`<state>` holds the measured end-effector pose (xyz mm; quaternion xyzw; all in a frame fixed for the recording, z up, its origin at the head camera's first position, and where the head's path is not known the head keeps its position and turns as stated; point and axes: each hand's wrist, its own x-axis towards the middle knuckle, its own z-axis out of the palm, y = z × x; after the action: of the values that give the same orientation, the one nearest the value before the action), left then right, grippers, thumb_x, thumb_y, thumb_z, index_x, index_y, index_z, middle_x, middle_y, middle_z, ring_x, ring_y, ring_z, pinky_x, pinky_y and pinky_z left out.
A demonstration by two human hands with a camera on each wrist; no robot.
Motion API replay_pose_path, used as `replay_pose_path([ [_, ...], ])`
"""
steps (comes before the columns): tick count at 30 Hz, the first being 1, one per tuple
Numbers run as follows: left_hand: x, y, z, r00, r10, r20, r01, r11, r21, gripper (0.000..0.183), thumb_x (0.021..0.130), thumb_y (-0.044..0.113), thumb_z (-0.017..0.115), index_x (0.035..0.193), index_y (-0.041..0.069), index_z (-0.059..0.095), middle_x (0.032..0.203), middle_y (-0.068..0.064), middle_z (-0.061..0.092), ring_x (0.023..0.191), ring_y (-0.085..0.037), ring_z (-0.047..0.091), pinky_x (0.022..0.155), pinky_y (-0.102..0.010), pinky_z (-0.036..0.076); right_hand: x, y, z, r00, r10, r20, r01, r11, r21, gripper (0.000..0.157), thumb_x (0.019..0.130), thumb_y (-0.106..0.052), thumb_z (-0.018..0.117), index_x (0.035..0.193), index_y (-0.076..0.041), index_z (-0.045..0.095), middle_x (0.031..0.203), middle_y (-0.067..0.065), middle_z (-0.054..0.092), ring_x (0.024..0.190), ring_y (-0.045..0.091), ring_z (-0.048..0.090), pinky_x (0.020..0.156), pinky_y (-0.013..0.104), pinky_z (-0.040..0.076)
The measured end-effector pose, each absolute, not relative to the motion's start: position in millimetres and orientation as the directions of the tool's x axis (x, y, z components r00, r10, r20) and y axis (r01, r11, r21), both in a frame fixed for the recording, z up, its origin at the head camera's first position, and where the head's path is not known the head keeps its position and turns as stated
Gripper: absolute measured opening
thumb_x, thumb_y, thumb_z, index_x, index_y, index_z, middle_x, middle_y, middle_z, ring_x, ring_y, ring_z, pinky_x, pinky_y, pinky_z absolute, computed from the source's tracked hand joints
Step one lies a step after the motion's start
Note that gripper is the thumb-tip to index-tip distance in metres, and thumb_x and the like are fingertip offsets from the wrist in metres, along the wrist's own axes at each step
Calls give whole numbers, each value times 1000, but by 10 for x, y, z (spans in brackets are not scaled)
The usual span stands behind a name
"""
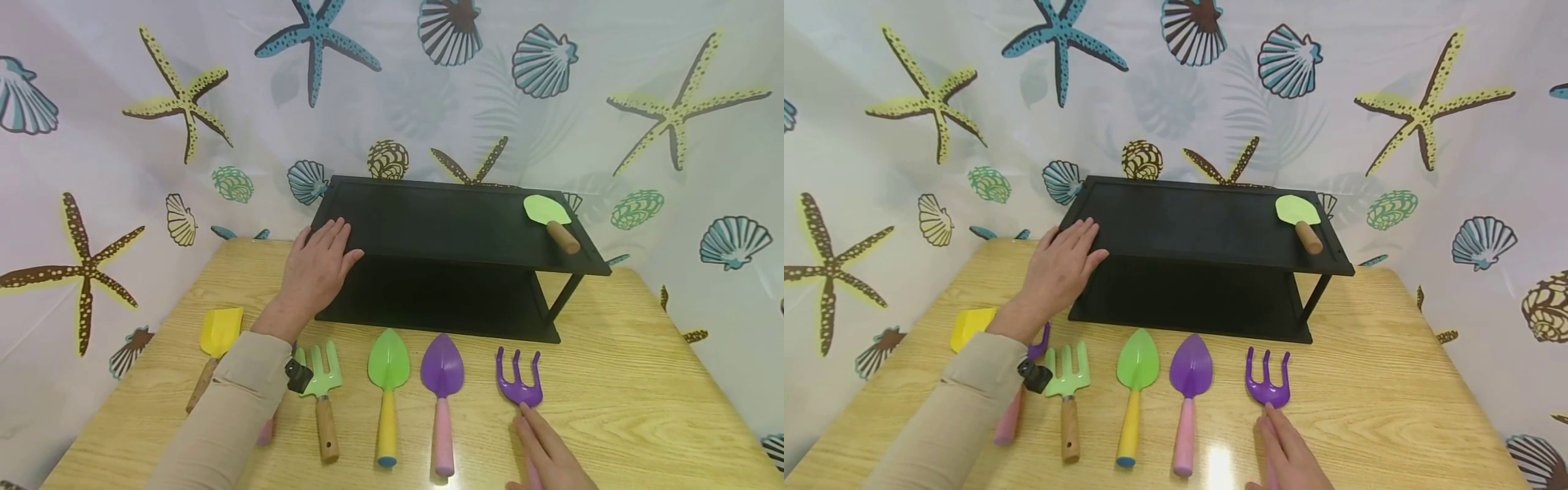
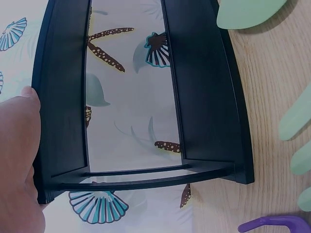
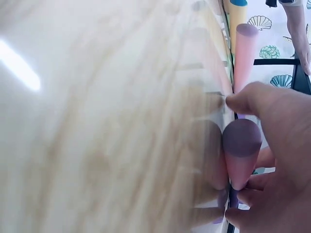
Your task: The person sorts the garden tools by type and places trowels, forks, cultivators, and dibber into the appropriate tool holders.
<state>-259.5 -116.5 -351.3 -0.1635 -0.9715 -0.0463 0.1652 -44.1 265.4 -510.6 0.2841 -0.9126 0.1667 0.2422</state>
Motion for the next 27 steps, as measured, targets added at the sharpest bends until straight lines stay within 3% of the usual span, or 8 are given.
replay_pose_path([
  [3, -2597, -1167, -3515, -893, 302, 333, 331, 943, 34, 64, 106, 49, 32, 155, 8, 32, 162, -9, 33, 151, -24, 28, 125, -50, 15, -441, 2640, -5139, -710, -446, 545, -603, 784, -143, 84, 83, -51, 73, 126, 18, 55, 140, 34, 48, 151, 2, 10, 118, 6, 9],
  [8, -2605, -1170, -3516, -896, 302, 325, 330, 944, 33, 65, 106, 50, 30, 156, 9, 30, 162, -8, 31, 152, -24, 27, 126, -50, 14, -457, 2613, -5171, -687, -453, 569, -618, 776, -128, 71, 89, -38, 66, 125, 22, 53, 139, 38, 47, 151, 10, 14, 118, 9, 11],
  [13, -2610, -1165, -3519, -897, 302, 323, 327, 945, 27, 66, 106, 51, 30, 156, 9, 30, 162, -8, 31, 152, -24, 27, 126, -50, 14, -488, 2606, -5213, -644, -475, 600, -645, 759, -92, 65, 103, -34, 38, 124, 27, 49, 136, 44, 44, 152, 12, 11, 118, 10, 10],
  [14, -2610, -1164, -3520, -897, 301, 322, 326, 945, 24, 66, 106, 51, 30, 156, 9, 30, 162, -8, 31, 152, -24, 27, 126, -50, 14, -494, 2605, -5221, -640, -478, 602, -642, 762, -77, 70, 105, -37, 27, 124, 27, 49, 135, 45, 43, 153, 12, 9, 119, 10, 9],
  [16, -2608, -1162, -3519, -898, 302, 321, 325, 945, 21, 66, 106, 51, 30, 156, 9, 30, 162, -8, 31, 152, -24, 27, 126, -50, 14, -485, 2605, -5231, -656, -468, 592, -621, 780, -72, 70, 104, -36, 24, 124, 26, 50, 136, 44, 43, 153, 10, 6, 118, 8, 8],
  [20, -2606, -1159, -3518, -899, 301, 319, 323, 946, 20, 66, 106, 51, 30, 156, 9, 30, 163, -8, 31, 152, -24, 26, 126, -50, 14, -518, 2607, -5276, -614, -482, 625, -642, 766, -41, 70, 106, -33, 19, 120, 28, 51, 133, 46, 44, 154, 16, 8, 121, 12, 8],
  [27, -2600, -1159, -3522, -894, 301, 331, 327, 945, 23, 65, 106, 50, 31, 156, 8, 31, 162, -9, 32, 152, -24, 27, 125, -50, 16, -518, 2606, -5313, -609, -494, 620, -653, 756, -40, 75, 107, -41, 28, 127, 30, 43, 137, 47, 38, 156, 20, 5, 123, 16, 4],
])
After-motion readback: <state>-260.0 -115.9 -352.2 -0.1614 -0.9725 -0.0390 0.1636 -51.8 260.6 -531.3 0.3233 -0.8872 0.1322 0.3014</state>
